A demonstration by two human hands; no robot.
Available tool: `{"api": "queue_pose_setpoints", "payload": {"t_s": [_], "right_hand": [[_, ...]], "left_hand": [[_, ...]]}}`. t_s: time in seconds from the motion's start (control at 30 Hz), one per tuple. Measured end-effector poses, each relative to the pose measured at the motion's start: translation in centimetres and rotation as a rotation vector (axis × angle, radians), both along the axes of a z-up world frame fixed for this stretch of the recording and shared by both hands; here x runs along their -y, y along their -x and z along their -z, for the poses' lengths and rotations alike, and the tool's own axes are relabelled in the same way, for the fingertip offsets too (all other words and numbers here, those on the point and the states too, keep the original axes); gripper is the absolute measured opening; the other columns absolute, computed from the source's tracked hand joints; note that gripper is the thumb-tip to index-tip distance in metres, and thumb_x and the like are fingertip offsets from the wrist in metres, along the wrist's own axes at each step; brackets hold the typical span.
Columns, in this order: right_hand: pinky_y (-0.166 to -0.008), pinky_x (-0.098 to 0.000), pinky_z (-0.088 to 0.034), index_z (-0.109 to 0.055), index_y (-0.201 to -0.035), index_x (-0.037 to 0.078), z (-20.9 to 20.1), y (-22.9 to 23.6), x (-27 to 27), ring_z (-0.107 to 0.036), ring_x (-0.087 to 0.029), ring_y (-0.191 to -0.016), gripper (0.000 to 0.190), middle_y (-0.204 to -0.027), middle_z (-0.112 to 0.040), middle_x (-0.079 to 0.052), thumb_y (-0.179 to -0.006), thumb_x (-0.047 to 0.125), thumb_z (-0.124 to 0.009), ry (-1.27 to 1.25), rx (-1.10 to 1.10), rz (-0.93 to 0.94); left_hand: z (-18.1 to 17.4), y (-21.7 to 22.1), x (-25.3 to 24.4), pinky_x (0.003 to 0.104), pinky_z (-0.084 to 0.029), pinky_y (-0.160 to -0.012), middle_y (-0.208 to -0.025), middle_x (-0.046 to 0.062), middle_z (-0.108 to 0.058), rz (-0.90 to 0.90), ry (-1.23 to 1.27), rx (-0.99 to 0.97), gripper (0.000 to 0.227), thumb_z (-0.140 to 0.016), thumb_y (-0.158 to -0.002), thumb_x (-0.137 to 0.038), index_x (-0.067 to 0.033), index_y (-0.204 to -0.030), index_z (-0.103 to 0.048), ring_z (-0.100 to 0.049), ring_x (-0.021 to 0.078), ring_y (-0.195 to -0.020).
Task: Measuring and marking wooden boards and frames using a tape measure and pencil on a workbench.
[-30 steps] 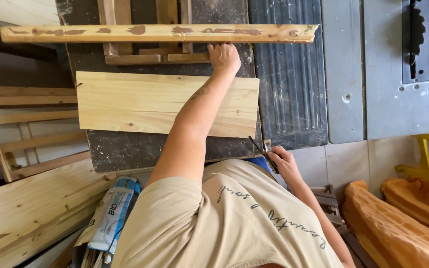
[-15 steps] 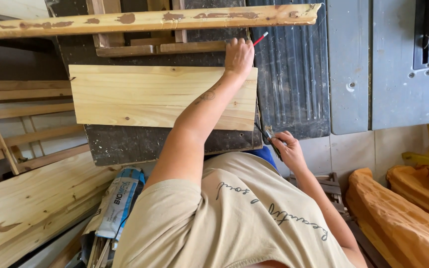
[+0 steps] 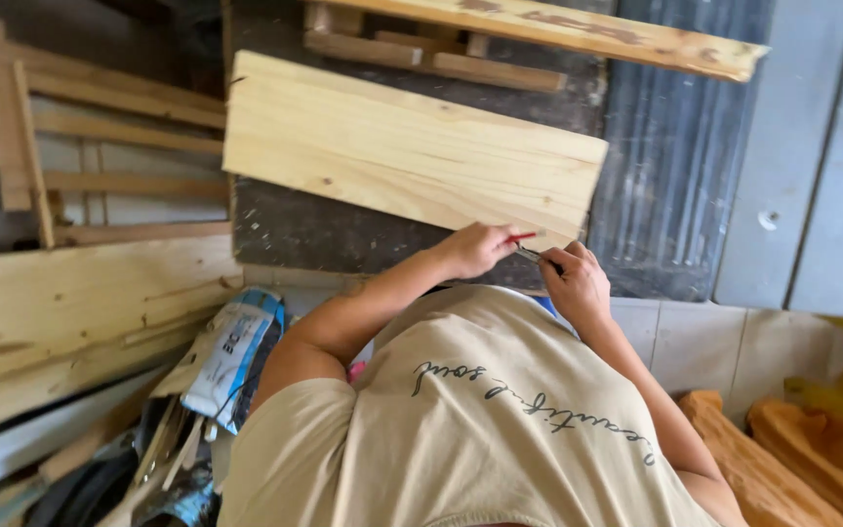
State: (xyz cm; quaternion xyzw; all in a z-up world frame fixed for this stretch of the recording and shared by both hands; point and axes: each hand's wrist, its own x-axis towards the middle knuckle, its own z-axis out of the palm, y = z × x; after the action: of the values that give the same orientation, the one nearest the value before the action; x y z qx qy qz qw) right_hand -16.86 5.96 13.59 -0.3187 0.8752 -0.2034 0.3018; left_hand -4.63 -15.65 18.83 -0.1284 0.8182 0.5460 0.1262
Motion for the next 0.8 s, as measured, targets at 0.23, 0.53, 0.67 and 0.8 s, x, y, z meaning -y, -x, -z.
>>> {"api": "queue_pose_setpoints", "payload": {"t_s": [0.23, 0.53, 0.67, 0.8], "right_hand": [[-0.099, -0.0541, -0.057, -0.075, -0.116, 0.037, -1.9, -1.6, 5.4, -0.068, -0.035, -0.114, 0.028, -0.113, -0.068, -0.004, -0.1, 0.054, -0.06, -0.176, 0.027, -0.191], [-0.104, -0.0582, -0.051, -0.079, -0.12, 0.024, 1.8, 3.3, 2.0, -0.063, -0.044, -0.122, 0.028, -0.124, -0.071, -0.012, -0.102, 0.041, -0.067, -0.219, 0.033, 0.075], [-0.062, -0.0392, -0.045, -0.076, -0.103, 0.015, 0.7, 3.5, 2.7, -0.056, -0.024, -0.085, 0.015, -0.109, -0.059, -0.007, -0.102, 0.023, -0.063, -0.127, 0.262, 0.494], [-0.056, -0.0356, -0.045, -0.075, -0.104, 0.014, 1.8, 3.9, 2.7, -0.057, -0.022, -0.072, 0.012, -0.089, -0.061, -0.008, -0.101, 0.023, -0.066, -0.064, 0.351, 0.604]], "left_hand": [[-3.7, -10.4, 7.7, 0.065, -0.055, -0.087, -0.102, 0.04, -0.071, -0.264, -0.132, -0.149, 0.026, -0.056, -0.105, -0.016, 0.0083, -0.107, -0.065, -0.065, 0.0629, -0.104], [8.7, -21.8, 24.1, 0.046, -0.059, -0.079, -0.083, 0.013, -0.076, -0.819, 0.263, -0.101, 0.045, -0.052, -0.111, -0.047, -0.0113, -0.095, -0.075, -0.076, 0.0349, -0.089], [15.1, -25.3, 32.8, 0.038, -0.045, -0.066, -0.089, 0.007, -0.06, -1.251, 0.527, 0.091, 0.044, -0.032, -0.11, -0.044, -0.01, -0.105, -0.059, -0.056, 0.0235, -0.077], [16.8, -25.5, 33.5, 0.048, -0.055, -0.07, -0.098, 0.013, -0.075, -1.221, 0.494, 0.25, 0.034, -0.046, -0.109, -0.031, -0.0066, -0.112, -0.07, -0.072, 0.0334, -0.088]]}}
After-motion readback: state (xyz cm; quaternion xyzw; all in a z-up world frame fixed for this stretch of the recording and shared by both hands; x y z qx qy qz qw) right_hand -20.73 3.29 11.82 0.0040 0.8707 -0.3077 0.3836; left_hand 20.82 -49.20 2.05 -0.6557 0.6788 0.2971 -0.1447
